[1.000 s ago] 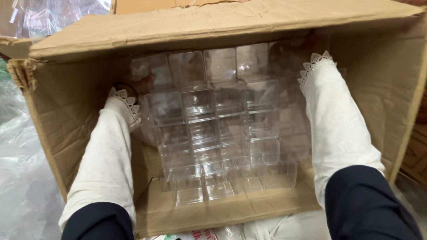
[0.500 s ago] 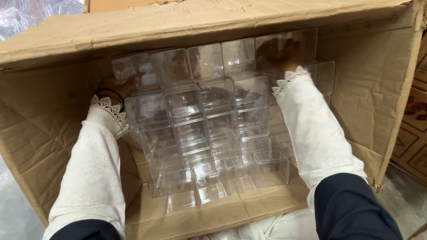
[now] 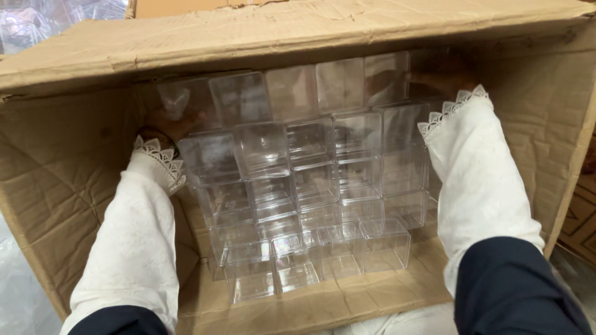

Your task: The person sits on the floor with a cardboard box of clear plastic boxes in front of them. They take each plastic box, insert it into a clear plastic bag, fold the bag closed, and place the wrapped box back into the cardboard box, repeating this for box after box.

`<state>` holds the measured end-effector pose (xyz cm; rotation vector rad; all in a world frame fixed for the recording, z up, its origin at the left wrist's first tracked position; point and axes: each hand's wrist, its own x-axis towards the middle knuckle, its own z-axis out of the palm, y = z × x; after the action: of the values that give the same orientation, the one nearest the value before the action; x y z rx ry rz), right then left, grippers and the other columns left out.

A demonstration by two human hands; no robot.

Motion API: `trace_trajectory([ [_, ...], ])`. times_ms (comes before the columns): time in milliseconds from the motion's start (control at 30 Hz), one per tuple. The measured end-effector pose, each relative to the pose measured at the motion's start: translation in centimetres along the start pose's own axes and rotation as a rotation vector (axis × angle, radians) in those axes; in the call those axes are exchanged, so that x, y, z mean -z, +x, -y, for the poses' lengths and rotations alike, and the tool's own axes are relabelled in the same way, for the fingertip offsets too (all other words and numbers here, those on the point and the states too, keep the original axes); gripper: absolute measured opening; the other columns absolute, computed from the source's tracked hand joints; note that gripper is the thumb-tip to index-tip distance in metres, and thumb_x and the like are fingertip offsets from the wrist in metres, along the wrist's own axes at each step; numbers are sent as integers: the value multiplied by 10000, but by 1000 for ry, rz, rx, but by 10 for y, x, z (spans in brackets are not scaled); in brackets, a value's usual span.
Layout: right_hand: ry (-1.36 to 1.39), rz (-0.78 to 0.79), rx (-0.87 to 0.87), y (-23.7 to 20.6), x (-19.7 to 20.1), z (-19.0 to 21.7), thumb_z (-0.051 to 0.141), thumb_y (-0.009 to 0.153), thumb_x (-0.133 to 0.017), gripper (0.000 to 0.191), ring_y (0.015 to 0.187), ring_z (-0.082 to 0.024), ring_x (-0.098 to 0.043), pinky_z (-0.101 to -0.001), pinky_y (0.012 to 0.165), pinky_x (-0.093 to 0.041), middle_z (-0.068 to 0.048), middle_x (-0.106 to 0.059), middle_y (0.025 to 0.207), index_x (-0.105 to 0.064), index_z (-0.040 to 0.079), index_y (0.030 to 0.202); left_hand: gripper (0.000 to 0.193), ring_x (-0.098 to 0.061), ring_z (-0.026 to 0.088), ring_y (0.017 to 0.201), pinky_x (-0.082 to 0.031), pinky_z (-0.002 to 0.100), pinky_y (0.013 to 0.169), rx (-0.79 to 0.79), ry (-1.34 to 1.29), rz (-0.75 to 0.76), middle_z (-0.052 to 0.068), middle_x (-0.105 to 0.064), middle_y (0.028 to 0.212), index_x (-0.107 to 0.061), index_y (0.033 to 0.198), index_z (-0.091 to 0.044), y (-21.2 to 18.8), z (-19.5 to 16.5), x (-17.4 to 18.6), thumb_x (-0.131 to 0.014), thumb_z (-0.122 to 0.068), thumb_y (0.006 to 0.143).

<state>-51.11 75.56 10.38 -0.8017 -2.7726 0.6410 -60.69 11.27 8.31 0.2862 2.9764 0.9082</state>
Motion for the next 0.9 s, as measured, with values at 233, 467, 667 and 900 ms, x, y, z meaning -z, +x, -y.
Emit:
trace_trajectory([
  [233, -30, 18, 5, -13, -7, -9, 544, 806, -838, 959, 1223, -428, -571, -500, 978, -517, -307, -555, 1397, -463, -37, 1471, 909, -633, 316, 1265, -490, 424, 1050, 185, -12, 45, 171, -663, 1378, -533, 1493, -185, -2, 1, -3, -713, -713, 776],
  [467, -177, -461, 348, -49, -29, 16, 507, 821, -844, 905, 1245, -436, -545, -517, 995, -501, -307, -538, 1418, -488, -22, 1464, 1123, -537, 384, 1310, -444, 469, 1057, 300, -19, -16, 238, -549, 1436, -495, 1454, 9, -1, -10, 6, -806, -746, 683],
  [667, -163, -282, 574, -62, -75, 98, 476, 834, -850, 859, 1263, -443, -522, -532, 1009, -487, -307, -523, 1436, -510, -9, 1457, 1082, -570, 377, 1296, -466, 467, 1050, 321, -18, 47, 226, -589, 1410, -537, 1429, -7, -9, -18, 14, -781, -751, 682],
  [900, -241, -72, 272, -82, -69, 140, 593, 742, -836, 1239, 1211, -432, -583, -515, 924, -535, -322, -551, 1357, -201, -34, 1601, 1031, -602, 374, 1252, -482, 454, 1027, 278, -15, 4, 221, -627, 1357, -581, 1383, -8, -12, -14, 16, -818, -743, 699],
])
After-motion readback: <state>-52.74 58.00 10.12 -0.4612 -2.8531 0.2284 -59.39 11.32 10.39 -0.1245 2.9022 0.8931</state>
